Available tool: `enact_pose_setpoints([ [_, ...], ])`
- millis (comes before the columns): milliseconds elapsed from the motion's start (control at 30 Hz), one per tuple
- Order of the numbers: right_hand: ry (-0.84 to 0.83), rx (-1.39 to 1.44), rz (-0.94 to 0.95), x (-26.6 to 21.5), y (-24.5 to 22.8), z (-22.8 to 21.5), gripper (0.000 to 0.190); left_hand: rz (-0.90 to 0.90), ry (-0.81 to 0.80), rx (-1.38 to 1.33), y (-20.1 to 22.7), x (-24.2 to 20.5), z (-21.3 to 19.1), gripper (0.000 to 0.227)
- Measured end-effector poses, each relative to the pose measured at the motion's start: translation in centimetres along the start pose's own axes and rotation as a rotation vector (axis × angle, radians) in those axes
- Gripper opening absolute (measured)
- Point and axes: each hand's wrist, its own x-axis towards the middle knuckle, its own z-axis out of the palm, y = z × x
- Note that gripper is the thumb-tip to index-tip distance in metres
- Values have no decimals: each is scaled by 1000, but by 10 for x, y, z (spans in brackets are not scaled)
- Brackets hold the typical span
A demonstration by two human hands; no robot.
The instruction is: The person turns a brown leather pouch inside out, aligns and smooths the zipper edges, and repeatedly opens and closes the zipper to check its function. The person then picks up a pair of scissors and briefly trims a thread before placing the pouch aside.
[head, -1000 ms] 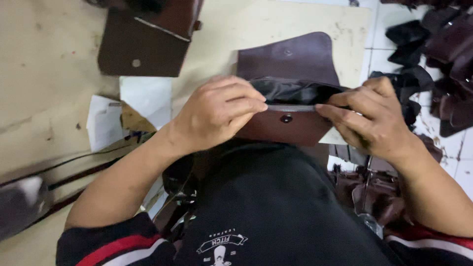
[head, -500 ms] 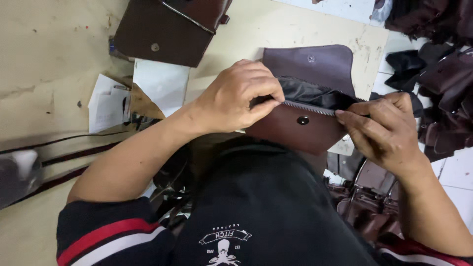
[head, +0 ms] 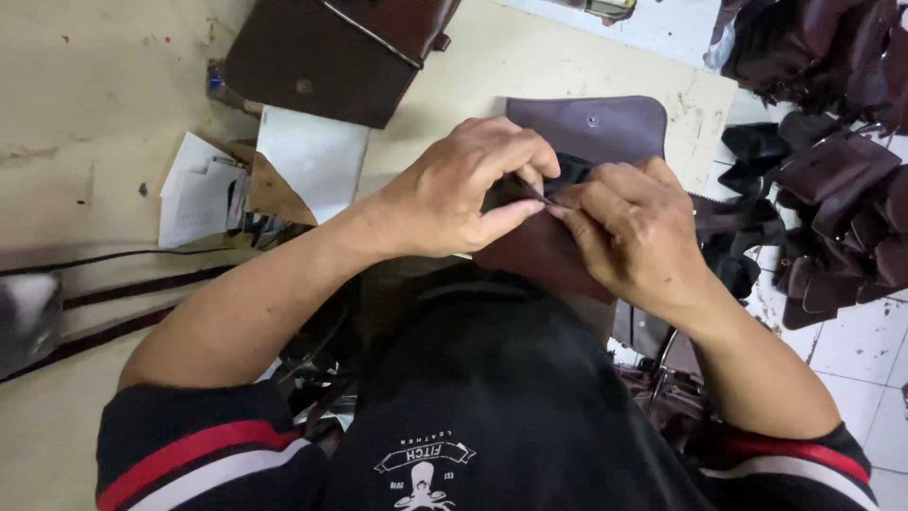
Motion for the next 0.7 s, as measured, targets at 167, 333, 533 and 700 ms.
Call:
enact_pose_setpoints([
  [167, 17, -53, -17, 1, -6, 0, 10, 185, -34, 151, -12, 5, -2, 17],
  [333, 4, -141, -38, -10, 0, -2, 22, 218, -52, 185, -10, 6, -3, 17],
  [533, -54, -193, 10, -54, 25, -16, 13, 205, -13, 224, -7, 2, 1, 21],
  [700, -90, -233, 103, -81, 41, -34, 14, 186, -41, 287, -10, 1, 2, 17],
])
